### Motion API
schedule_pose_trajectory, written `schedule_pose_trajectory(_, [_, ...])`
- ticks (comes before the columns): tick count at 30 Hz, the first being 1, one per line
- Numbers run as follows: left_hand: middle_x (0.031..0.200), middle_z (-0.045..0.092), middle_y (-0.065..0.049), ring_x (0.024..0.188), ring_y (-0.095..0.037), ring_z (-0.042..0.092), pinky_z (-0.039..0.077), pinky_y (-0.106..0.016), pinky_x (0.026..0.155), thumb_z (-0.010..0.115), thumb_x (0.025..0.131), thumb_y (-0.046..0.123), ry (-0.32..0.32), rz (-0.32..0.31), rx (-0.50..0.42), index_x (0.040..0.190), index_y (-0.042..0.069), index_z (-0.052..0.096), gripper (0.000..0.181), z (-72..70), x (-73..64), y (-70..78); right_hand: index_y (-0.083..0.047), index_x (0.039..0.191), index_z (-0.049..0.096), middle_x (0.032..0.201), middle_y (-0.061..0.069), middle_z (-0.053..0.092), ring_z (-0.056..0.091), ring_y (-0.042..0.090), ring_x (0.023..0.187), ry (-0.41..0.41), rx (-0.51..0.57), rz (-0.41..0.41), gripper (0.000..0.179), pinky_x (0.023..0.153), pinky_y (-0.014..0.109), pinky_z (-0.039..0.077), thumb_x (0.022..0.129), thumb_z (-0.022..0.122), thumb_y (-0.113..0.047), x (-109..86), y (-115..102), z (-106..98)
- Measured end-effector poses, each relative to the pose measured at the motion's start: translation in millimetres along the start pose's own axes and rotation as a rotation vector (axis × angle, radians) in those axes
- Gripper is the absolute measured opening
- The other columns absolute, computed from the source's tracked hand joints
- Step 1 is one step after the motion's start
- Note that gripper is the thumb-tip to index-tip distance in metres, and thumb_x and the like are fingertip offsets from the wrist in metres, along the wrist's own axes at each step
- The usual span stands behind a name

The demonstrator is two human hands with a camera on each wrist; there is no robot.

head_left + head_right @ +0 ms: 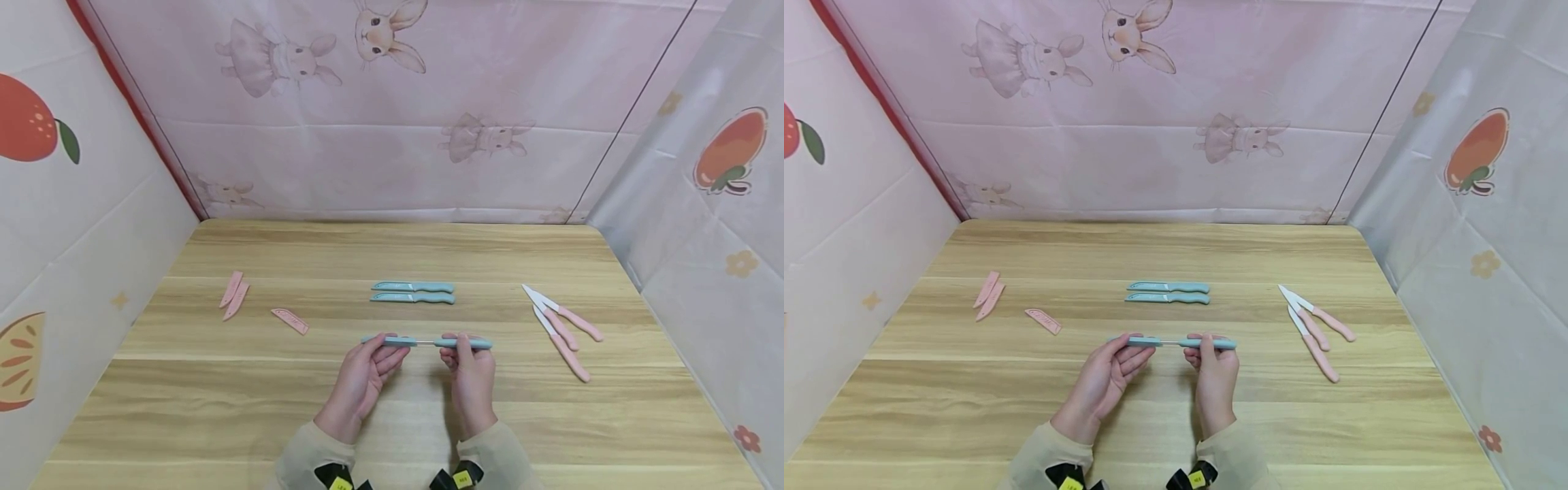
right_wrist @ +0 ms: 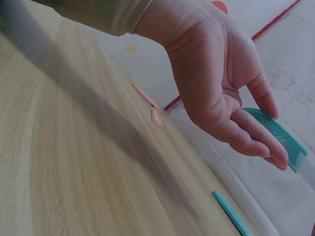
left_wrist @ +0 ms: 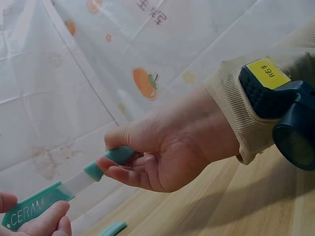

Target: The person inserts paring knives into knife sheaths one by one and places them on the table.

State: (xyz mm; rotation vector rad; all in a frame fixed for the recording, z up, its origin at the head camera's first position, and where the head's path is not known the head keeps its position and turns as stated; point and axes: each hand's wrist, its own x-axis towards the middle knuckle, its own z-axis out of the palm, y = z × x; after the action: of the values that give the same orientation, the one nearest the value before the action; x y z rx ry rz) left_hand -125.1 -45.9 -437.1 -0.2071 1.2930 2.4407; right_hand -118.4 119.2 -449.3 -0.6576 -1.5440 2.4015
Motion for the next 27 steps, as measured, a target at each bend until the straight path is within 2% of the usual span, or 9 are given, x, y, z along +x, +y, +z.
schedule_pose_trajectory(12, [0.116,0.06,-0.022,0.104,-0.024,0.061,0.041,-0.042,0.097,0.039,0.101,0.021,0.002,0.015,0.022,0.127,-0.014,0.037,0.044,0.0,0.2,-2.2,0.001,0.087,0.049,0.084,0.005,0.065,0.059,0.007,0.062,-0.007,0.004,-0.003,0.018,0.064,0.021,0.053,0.099,0.045,-0.012,-1.2,1.0,1.1])
schedule_pose_trajectory(21, [0.115,0.061,-0.022,0.104,-0.024,0.061,0.038,-0.045,0.099,0.041,0.101,0.021,-0.008,0.019,0.01,0.126,-0.014,0.038,0.043,0.0,0.2,-3.4,0.001,0.093,0.05,0.088,0.006,0.066,0.059,0.009,0.066,0.008,-0.042,0.037,0.018,0.068,0.023,0.054,0.099,0.045,-0.016,-0.9,2.2,1.1])
schedule_pose_trajectory(27, [0.115,0.061,-0.022,0.104,-0.024,0.061,0.039,-0.045,0.098,0.042,0.1,0.022,-0.011,0.025,0.01,0.124,-0.013,0.041,0.042,0.0,0.5,-4.6,0.001,0.093,0.051,0.086,0.006,0.066,0.06,0.008,0.065,0.007,-0.043,0.019,0.019,0.066,0.022,0.054,0.099,0.046,-0.016,-1.2,3.9,1.7])
